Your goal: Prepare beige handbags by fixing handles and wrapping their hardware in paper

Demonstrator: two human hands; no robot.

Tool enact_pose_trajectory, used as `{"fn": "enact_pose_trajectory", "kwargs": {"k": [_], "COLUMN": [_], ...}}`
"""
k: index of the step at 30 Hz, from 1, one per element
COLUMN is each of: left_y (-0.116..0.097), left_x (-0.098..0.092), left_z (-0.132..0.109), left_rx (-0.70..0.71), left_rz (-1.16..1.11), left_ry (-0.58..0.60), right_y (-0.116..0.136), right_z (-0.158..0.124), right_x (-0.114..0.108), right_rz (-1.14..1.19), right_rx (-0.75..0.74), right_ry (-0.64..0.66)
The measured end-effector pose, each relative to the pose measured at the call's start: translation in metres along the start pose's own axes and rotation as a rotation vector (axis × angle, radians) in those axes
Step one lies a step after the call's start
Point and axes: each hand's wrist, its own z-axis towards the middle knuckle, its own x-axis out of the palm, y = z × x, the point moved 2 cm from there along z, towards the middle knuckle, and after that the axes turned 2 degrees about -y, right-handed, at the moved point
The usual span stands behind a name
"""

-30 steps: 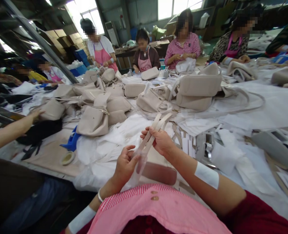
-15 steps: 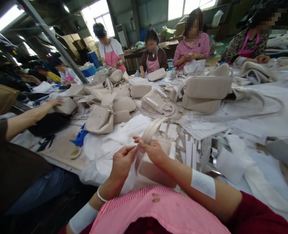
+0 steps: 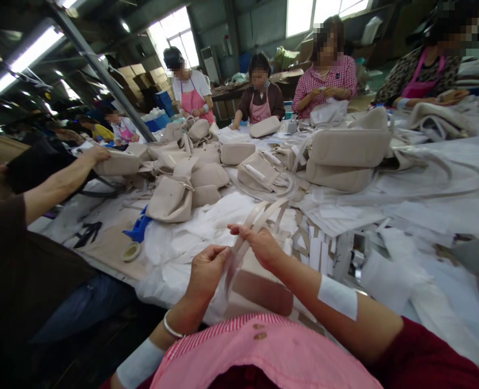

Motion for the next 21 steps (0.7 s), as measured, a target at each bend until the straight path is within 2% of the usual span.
{"fn": "enact_pose_trajectory", "kwargs": {"k": [2, 5, 9, 11, 13, 14, 17, 21], "left_y": [-0.003, 0.002, 0.028, 0.044, 0.054, 0.056, 0.053, 0.028], "left_x": [0.002, -0.005, -0.029, -0.035, -0.034, -0.032, -0.024, -0.016], "left_z": [0.002, 0.011, 0.025, 0.026, 0.025, 0.024, 0.024, 0.027], "left_rx": [-0.003, 0.021, 0.09, 0.051, 0.041, 0.055, 0.1, 0.082], "left_rz": [0.021, -0.03, -0.092, 0.011, 0.134, 0.183, 0.249, 0.155], "left_ry": [0.034, 0.082, 0.098, 0.215, 0.353, 0.384, 0.32, 0.219], "right_y": [-0.008, -0.022, -0.033, -0.035, -0.035, -0.034, -0.028, -0.007], "right_z": [-0.009, -0.015, -0.007, -0.003, -0.001, 0.0, 0.003, 0.013], "right_x": [0.005, 0.007, -0.007, -0.014, -0.019, -0.019, -0.017, -0.007], "right_rz": [-0.051, 0.097, 0.209, 0.206, 0.196, 0.188, 0.165, 0.139], "right_rx": [0.012, 0.148, 0.2, 0.203, 0.193, 0.186, 0.162, 0.068], "right_ry": [0.04, 0.086, 0.003, -0.033, -0.055, -0.061, -0.067, -0.049]}}
